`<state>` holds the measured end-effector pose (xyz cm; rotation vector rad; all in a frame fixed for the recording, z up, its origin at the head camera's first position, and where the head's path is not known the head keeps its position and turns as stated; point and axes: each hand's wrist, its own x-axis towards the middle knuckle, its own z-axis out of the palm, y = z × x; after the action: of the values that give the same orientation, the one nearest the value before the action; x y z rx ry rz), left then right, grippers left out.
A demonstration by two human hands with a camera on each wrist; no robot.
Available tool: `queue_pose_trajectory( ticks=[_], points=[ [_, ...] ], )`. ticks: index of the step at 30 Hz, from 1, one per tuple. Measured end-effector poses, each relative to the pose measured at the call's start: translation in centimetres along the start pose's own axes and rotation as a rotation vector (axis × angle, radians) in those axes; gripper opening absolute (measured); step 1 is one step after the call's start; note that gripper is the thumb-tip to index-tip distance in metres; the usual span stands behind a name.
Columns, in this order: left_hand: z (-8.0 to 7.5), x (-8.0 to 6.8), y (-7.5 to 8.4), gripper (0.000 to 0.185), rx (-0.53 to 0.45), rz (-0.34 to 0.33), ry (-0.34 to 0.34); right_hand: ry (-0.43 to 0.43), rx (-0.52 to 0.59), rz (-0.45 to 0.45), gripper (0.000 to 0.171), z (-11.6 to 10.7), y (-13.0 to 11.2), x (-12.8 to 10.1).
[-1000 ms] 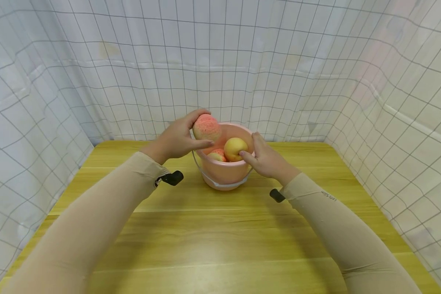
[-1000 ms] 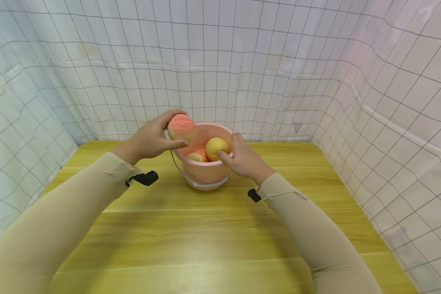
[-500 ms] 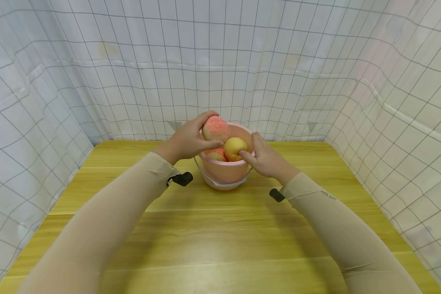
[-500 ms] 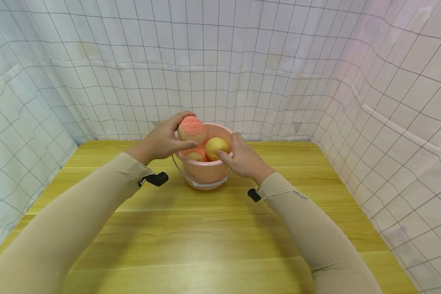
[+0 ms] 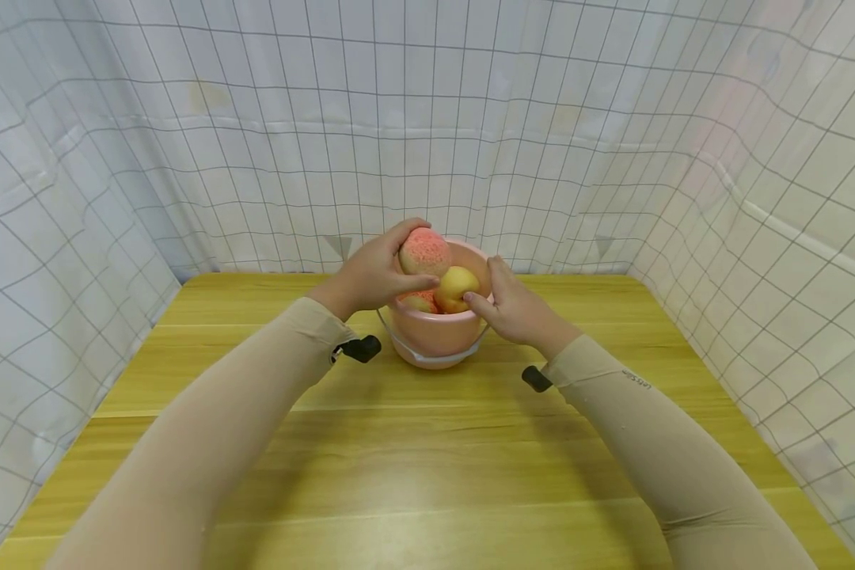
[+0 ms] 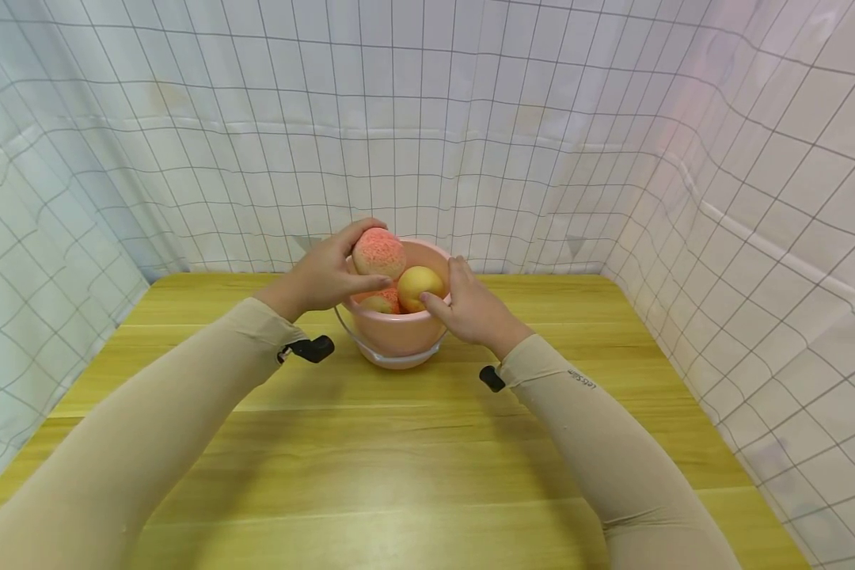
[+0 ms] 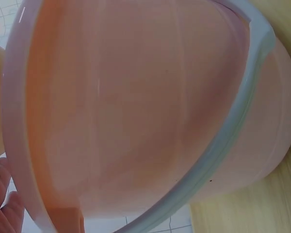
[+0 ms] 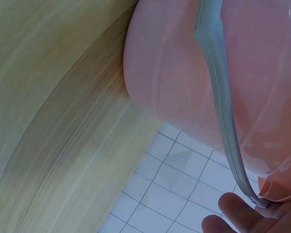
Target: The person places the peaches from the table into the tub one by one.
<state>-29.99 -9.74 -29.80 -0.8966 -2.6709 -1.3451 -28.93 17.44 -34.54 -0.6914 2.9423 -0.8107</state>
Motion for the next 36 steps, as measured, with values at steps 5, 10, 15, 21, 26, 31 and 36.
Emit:
queue_pose_trajectory(
  ticks=[5,10,15,21,26,31,36],
  points=[
    [0.20,0.03,0.17,0.082,0.005,-0.004,-0.004,0.018,0.005,-0.018,0.082,0.06,0.14,0.10],
    [0.38,0.19,0.04,0.082,0.006,-0.013,-0.008,0.022,0.007,-0.026,0.080,0.06,0.14,0.18],
    [0.45,0.33,-0.05,0.084,0.006,-0.010,-0.011,0.012,0.003,-0.018,0.085,0.00,0.17,0.13],
    [0.51,0.39,-0.05,0.086,0.005,-0.016,-0.011,0.006,0.002,-0.011,0.085,-0.08,0.00,0.03],
    [0.55,0.37,0.02,0.087,0.003,-0.024,-0.013,0.000,-0.001,-0.003,0.090,-0.01,0.04,0.01],
    [0.62,0.40,-0.02,0.088,-0.012,-0.033,-0.017,0.030,0.012,-0.046,0.072,0.12,0.21,0.20],
    [0.70,0.45,-0.11,0.086,-0.016,-0.025,-0.017,0.044,0.019,-0.057,0.065,0.13,0.16,0.23]
  ],
)
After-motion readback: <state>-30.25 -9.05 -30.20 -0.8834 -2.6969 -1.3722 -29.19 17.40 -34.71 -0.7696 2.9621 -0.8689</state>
